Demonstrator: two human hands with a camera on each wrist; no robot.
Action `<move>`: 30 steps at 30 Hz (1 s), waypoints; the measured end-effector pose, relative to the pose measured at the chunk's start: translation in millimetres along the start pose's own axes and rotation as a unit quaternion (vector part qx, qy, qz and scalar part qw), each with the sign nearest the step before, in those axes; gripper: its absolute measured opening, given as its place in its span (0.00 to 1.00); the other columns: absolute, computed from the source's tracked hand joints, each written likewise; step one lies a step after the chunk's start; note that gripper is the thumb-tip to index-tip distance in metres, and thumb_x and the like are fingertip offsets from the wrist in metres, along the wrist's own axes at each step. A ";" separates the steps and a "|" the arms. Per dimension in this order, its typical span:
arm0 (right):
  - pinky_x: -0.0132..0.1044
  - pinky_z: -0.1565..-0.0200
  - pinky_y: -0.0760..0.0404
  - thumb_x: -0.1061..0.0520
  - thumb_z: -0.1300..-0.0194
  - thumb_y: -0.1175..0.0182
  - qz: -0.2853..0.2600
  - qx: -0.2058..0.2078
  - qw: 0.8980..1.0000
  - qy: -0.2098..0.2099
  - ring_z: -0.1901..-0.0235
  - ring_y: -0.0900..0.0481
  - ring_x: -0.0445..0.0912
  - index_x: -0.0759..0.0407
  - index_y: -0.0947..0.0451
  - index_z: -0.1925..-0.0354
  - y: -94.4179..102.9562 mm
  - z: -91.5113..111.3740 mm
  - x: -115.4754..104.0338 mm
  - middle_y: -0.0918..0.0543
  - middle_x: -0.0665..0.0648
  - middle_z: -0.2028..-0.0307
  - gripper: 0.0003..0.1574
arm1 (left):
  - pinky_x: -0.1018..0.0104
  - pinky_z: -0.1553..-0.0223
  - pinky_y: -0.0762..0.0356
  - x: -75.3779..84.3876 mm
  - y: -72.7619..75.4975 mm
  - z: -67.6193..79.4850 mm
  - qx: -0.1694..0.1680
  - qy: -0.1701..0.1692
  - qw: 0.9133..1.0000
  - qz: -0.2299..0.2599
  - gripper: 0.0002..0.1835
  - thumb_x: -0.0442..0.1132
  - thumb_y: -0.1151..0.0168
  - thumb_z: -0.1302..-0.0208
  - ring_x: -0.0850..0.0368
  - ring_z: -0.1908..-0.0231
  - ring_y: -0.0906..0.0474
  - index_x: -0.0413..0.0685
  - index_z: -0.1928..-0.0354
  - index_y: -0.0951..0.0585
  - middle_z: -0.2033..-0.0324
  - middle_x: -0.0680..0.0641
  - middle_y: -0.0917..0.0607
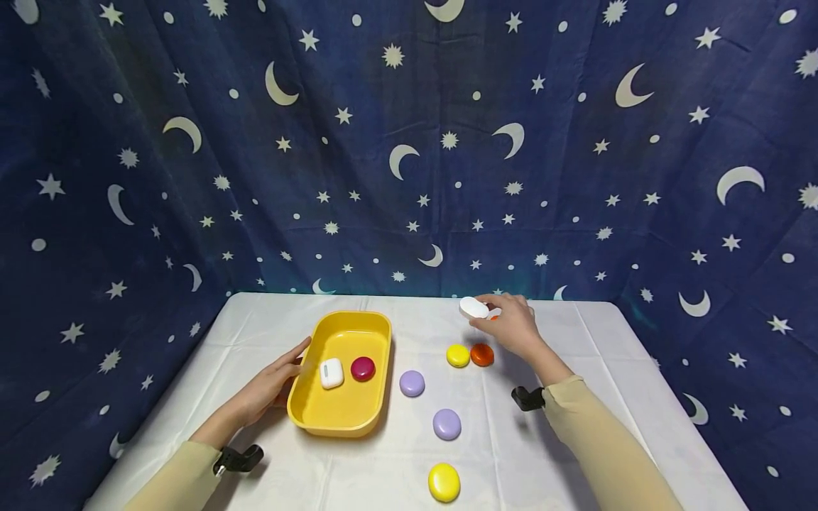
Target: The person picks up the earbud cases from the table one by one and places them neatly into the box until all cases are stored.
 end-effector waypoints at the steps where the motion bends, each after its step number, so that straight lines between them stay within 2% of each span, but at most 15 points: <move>1: 0.59 0.46 0.33 0.41 0.41 0.26 -0.004 -0.004 1.000 0.002 0.41 0.36 0.60 0.52 0.21 0.36 -3.2 -0.9 -5.4 0.19 0.62 0.47 0.38 | 0.53 0.60 0.14 -0.1 0.0 0.0 0.000 0.000 1.000 0.000 0.32 0.48 0.48 0.23 0.48 0.50 0.19 0.73 0.20 0.41 0.26 0.38 0.36; 3: 0.63 0.42 0.35 0.41 0.42 0.26 -0.009 -0.015 1.000 0.014 0.38 0.38 0.62 0.51 0.20 0.36 -10.9 -3.2 -17.4 0.18 0.61 0.49 0.38 | 0.53 0.59 0.14 0.0 -0.2 -0.1 0.000 0.000 1.000 -0.002 0.32 0.47 0.49 0.23 0.48 0.49 0.19 0.73 0.20 0.41 0.26 0.38 0.35; 5: 0.68 0.36 0.41 0.41 0.42 0.25 -0.017 -0.022 0.999 0.027 0.34 0.40 0.64 0.50 0.19 0.37 -18.0 -5.0 -29.5 0.18 0.59 0.51 0.37 | 0.53 0.59 0.14 0.5 -0.3 0.3 0.001 -0.001 1.000 -0.002 0.33 0.47 0.49 0.23 0.48 0.49 0.19 0.73 0.20 0.41 0.26 0.39 0.35; 7: 0.68 0.36 0.42 0.41 0.43 0.25 -0.019 -0.027 0.999 0.039 0.33 0.40 0.64 0.49 0.19 0.37 -24.8 -6.4 -40.9 0.18 0.57 0.52 0.37 | 0.53 0.59 0.14 1.3 -0.7 0.5 0.002 -0.002 1.000 0.000 0.33 0.47 0.49 0.24 0.48 0.49 0.19 0.73 0.20 0.41 0.26 0.38 0.35; 13: 0.58 0.44 0.32 0.42 0.43 0.25 -0.020 -0.047 0.996 0.066 0.40 0.35 0.56 0.46 0.17 0.39 -46.7 -8.3 -71.9 0.17 0.53 0.53 0.34 | 0.52 0.59 0.14 3.1 -1.0 1.1 0.002 -0.004 1.000 0.003 0.33 0.46 0.49 0.24 0.48 0.48 0.19 0.73 0.20 0.41 0.26 0.38 0.35; 19: 0.52 0.46 0.31 0.43 0.45 0.23 -0.019 -0.062 0.993 0.101 0.45 0.33 0.50 0.43 0.15 0.42 -70.0 -5.9 -105.5 0.17 0.46 0.56 0.31 | 0.51 0.58 0.14 2.9 -2.1 0.5 -0.001 -0.005 1.000 0.010 0.34 0.45 0.49 0.25 0.48 0.47 0.19 0.73 0.20 0.41 0.26 0.38 0.34; 24: 0.49 0.44 0.34 0.44 0.46 0.23 -0.001 -0.067 0.985 0.162 0.50 0.31 0.47 0.44 0.14 0.44 -85.4 -0.3 -133.5 0.17 0.42 0.60 0.30 | 0.51 0.59 0.14 3.1 -2.2 1.4 -0.002 -0.006 1.000 0.012 0.33 0.45 0.50 0.24 0.48 0.48 0.18 0.72 0.20 0.41 0.27 0.38 0.34; 27: 0.49 0.41 0.36 0.43 0.46 0.23 0.017 -0.078 0.979 0.188 0.51 0.30 0.45 0.44 0.13 0.45 -94.6 4.0 -147.3 0.18 0.41 0.60 0.29 | 0.51 0.59 0.14 3.3 -2.0 1.9 0.001 -0.005 1.000 0.011 0.33 0.44 0.50 0.24 0.48 0.48 0.18 0.72 0.20 0.41 0.27 0.39 0.34; 30: 0.48 0.39 0.37 0.43 0.46 0.24 0.040 -0.098 0.976 0.193 0.48 0.30 0.45 0.44 0.14 0.45 -104.7 8.0 -156.0 0.17 0.43 0.57 0.29 | 0.51 0.58 0.14 3.4 -2.1 1.6 0.002 -0.005 1.000 0.008 0.33 0.45 0.50 0.24 0.48 0.47 0.19 0.72 0.20 0.41 0.27 0.39 0.34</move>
Point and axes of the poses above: each hand's wrist, its own z-axis away from the middle knuckle, its own y-axis out of the back of the hand, x = y × z, the point moved 8 cm from there along -z, towards the middle knuckle
